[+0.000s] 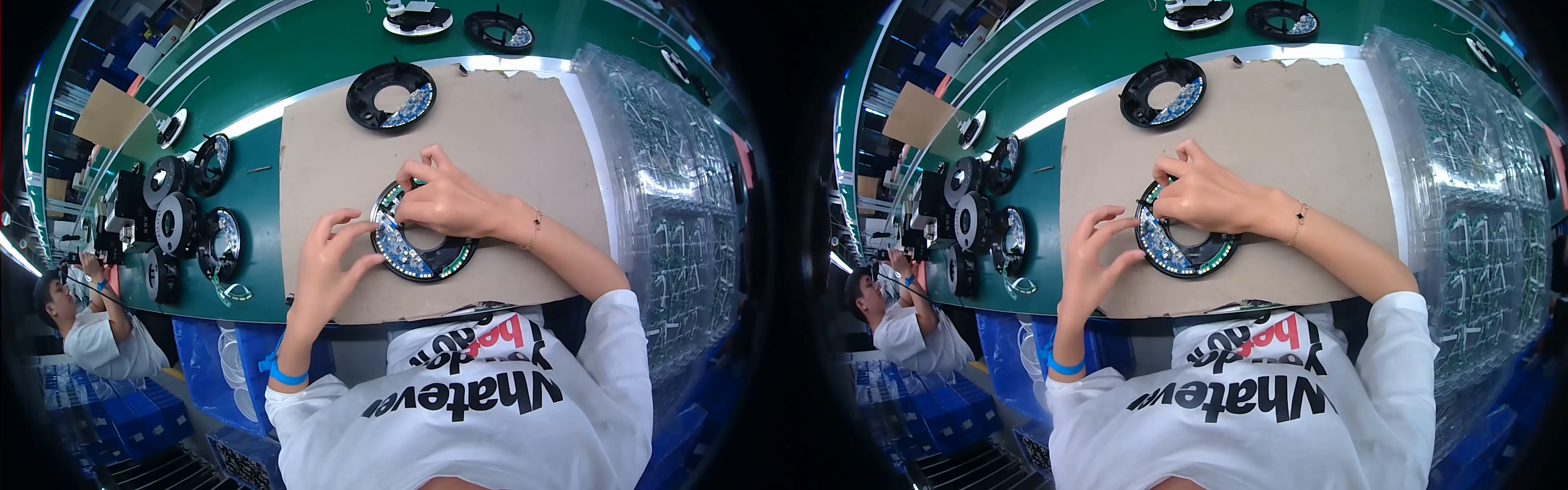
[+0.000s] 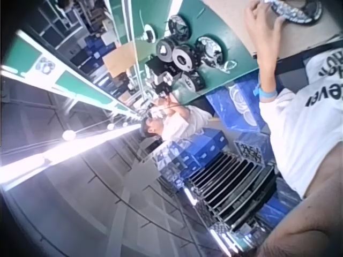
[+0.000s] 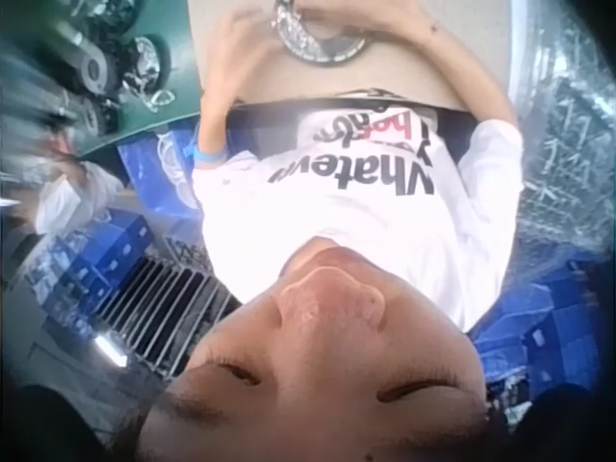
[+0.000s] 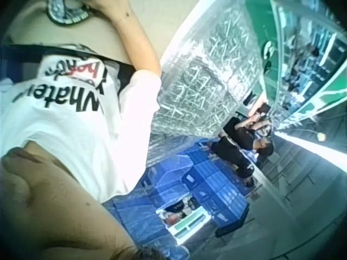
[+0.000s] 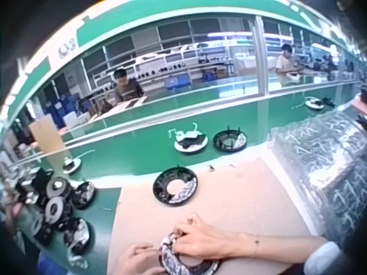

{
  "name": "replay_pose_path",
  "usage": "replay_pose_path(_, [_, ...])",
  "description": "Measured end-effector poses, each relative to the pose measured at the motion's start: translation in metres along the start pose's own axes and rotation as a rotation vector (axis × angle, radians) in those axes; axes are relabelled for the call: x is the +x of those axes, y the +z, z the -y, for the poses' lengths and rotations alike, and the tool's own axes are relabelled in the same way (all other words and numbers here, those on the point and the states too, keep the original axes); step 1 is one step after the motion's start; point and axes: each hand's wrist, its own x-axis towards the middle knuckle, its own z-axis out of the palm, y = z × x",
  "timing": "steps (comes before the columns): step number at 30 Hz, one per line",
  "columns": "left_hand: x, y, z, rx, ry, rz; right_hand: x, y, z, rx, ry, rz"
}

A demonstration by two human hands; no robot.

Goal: The person assembles LED light components by hand, inserting a circular circuit board into a black plastic ring fixture.

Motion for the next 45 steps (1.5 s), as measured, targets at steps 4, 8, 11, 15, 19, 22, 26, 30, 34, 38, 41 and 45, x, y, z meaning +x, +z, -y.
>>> replay_pose_path(4, [-0.011,0.004,-0.002,0.064,0.038,0.054,0.002,0.003,-0.001,-0.010,-0.040,0.012])
replay_pose_path(8, [-0.010,0.008,0.003,0.039,0.033,0.065,0.001,0.004,-0.002,0.017,-0.031,0.040])
replay_pose_path(11, [-0.012,0.009,0.004,-0.001,0.041,0.063,0.002,0.005,-0.004,0.035,-0.046,0.032])
replay_pose_path(15, [-0.011,0.009,0.006,0.016,0.075,0.056,0.001,0.003,-0.003,0.031,-0.040,0.048])
replay_pose_path(19, [-0.011,0.010,0.007,0.022,0.100,0.061,0.000,0.005,-0.004,0.087,-0.003,0.044])
replay_pose_path(22, [-0.011,0.009,0.007,0.038,0.102,0.065,0.000,0.006,-0.005,0.102,0.003,0.035])
replay_pose_path(26, [-0.010,0.010,0.006,0.042,0.109,0.071,0.000,0.005,-0.004,0.113,0.019,0.038])
replay_pose_path(30, [-0.011,0.010,0.006,0.045,0.113,0.069,0.000,0.006,-0.005,0.151,0.025,0.040])
replay_pose_path(34, [-0.011,0.011,0.005,0.103,0.105,0.059,-0.001,0.007,-0.006,0.187,0.039,0.041])
replay_pose_path(38, [-0.011,0.010,0.005,0.230,0.162,0.056,-0.002,0.008,-0.006,0.219,0.044,0.032])
replay_pose_path(41, [-0.011,0.013,0.006,0.294,0.216,0.048,-0.003,0.009,-0.007,0.214,0.047,0.028])
replay_pose_path(45, [-0.008,0.009,0.002,0.401,0.282,0.120,-0.003,0.009,-0.006,0.214,0.045,0.032])
